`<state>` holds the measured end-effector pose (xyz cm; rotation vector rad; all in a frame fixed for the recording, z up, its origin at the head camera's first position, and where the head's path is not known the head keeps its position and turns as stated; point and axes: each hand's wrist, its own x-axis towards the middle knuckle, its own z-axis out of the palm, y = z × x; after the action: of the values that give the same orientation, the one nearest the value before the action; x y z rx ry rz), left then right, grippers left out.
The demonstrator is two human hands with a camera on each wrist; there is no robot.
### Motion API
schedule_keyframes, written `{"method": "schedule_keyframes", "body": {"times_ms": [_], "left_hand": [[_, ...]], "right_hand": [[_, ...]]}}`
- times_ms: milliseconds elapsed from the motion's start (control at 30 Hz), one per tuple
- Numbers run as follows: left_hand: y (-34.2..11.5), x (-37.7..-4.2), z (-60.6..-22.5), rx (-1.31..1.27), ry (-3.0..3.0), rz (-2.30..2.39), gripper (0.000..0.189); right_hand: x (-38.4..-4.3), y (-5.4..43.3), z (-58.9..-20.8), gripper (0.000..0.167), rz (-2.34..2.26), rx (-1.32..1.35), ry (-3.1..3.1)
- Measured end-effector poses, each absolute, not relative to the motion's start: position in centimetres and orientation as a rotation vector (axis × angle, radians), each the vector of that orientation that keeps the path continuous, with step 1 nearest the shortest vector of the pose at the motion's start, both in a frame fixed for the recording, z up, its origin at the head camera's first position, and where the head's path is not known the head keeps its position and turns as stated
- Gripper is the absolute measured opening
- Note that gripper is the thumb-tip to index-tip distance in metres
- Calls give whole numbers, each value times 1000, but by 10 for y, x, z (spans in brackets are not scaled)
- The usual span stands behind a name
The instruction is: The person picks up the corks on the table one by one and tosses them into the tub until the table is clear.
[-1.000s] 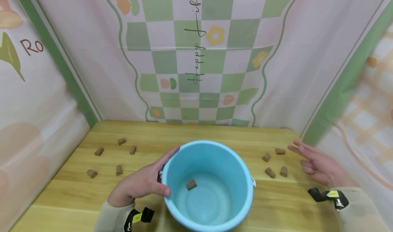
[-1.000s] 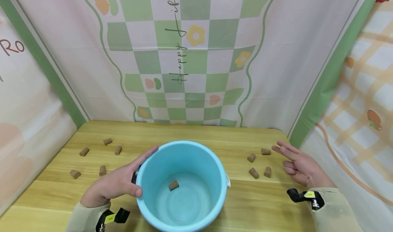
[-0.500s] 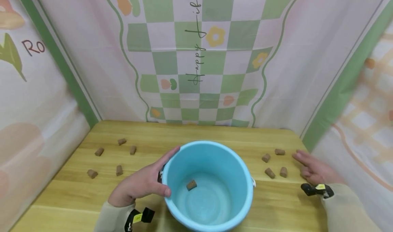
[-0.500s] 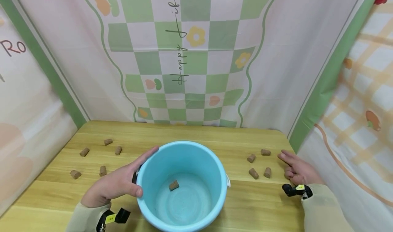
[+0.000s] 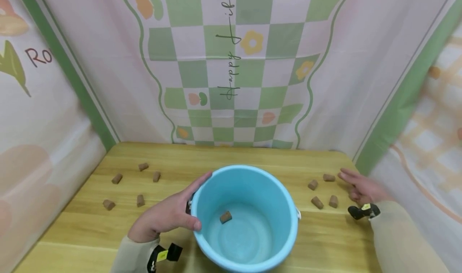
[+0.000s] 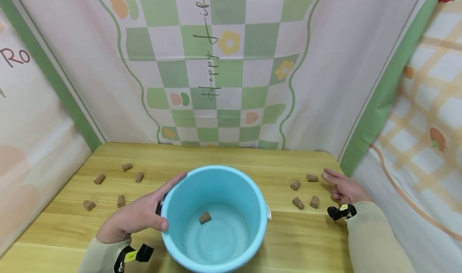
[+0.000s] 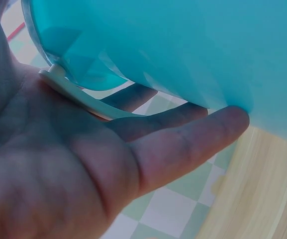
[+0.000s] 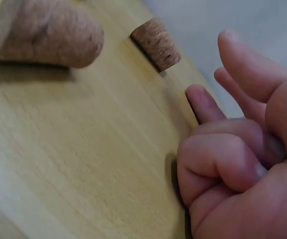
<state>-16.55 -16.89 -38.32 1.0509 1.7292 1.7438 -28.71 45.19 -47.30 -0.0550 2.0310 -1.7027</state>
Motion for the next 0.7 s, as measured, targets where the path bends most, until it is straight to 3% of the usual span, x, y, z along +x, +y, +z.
{"method": "schedule_keyframes", "body": {"times_ms": [67, 333, 700], "left_hand": [[-168, -166, -383, 1054, 1730, 1741, 109], [-169, -167, -384, 1054, 1740, 1734, 110], [-169, -170, -384, 1053, 1757, 1723, 110]], "right_hand": [[-287, 446, -470, 77, -1645, -38, 2117], [-292, 437, -473, 75, -1669, -146, 2160], [-296, 435, -476, 72, -1575, -98, 2302]]}}
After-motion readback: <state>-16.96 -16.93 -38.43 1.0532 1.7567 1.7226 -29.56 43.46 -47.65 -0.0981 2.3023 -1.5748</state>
